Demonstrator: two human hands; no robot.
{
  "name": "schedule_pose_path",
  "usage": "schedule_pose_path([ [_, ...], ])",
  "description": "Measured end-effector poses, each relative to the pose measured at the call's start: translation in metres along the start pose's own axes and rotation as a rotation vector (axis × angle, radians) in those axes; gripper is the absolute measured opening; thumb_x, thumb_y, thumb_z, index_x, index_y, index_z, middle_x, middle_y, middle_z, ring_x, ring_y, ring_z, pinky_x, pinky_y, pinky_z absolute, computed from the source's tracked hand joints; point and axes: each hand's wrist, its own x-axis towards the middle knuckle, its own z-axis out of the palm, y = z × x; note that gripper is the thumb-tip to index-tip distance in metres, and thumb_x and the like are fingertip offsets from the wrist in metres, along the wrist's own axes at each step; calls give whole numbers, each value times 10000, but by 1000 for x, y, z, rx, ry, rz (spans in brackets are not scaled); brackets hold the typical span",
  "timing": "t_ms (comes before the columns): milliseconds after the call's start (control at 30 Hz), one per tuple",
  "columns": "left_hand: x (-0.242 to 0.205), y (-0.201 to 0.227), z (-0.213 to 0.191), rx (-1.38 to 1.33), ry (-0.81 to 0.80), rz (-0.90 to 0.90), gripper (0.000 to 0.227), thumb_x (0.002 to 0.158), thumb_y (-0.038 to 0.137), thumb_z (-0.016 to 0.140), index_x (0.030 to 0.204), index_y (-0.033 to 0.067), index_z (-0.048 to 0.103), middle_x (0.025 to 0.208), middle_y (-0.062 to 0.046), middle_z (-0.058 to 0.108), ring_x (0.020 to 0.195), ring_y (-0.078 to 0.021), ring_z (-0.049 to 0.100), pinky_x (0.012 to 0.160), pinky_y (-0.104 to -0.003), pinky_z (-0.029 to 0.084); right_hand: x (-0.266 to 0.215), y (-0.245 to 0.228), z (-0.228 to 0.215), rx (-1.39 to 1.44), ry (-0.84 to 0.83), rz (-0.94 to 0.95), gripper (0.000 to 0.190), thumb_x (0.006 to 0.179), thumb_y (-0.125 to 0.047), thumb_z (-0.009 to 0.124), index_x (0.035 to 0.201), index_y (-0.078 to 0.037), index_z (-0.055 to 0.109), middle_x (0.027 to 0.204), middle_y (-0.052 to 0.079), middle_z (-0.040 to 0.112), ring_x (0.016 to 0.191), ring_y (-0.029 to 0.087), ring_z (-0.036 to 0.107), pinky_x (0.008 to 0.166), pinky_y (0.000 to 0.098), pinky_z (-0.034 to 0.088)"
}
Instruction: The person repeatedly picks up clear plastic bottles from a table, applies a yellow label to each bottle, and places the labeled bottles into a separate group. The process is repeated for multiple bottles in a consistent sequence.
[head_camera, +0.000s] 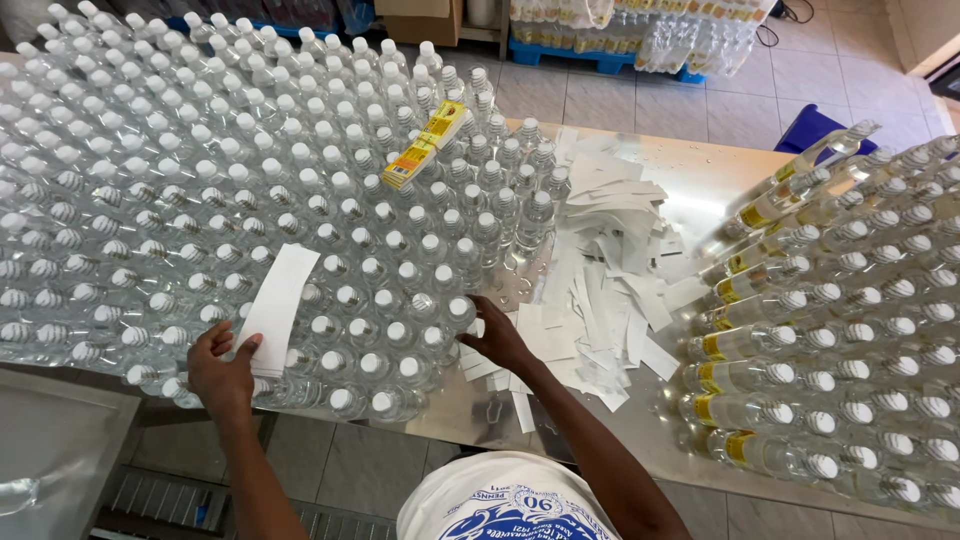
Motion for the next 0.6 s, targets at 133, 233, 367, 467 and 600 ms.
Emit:
schedule_pose_path([
  [133,-2,12,-3,23,-99,3,571,979,411,954,1414,120,727,1259,-108,714,1242,-340,671,1150,-597,286,-8,11,-2,32,114,-27,742,896,-181,924,1516,-16,550,1406,262,652,1381,507,605,1154,597,555],
  [233,1,1,1,37,-114,8,564,920,412,976,1378,174,748,1286,-89,701,1243,-334,666,1119,-571,285,-29,28,-10,238,327,30,762,831,-189,998,1461,-23,602,1343,238,685,1311,439,679,1117,563,592],
  [367,-4,37,-10,-196,-31,24,456,937,150,970,1344,73,779,1217,-145,738,1155,-314,680,961,-471,510,-45,32,-66,284,523,285,754,851,-277,936,1467,-43,569,1337,217,702,1197,384,743,1036,500,648],
  [467,-10,53,-17,-268,26,42,328,986,64,932,1276,32,782,1208,-144,778,1071,-273,721,838,-415,609,-64,39,-114,76,573,499,726,856,-420,858,1425,-48,604,1254,160,714,1132,309,704,941,420,629],
  [600,-1,31,-10,-369,127,75,206,1051,3,934,1195,28,789,1096,-110,789,981,-188,748,846,-330,637,-84,54,-153,-204,523,746,586,874,-558,825,905,-113,445,877,29,437,804,188,404,716,378,328],
])
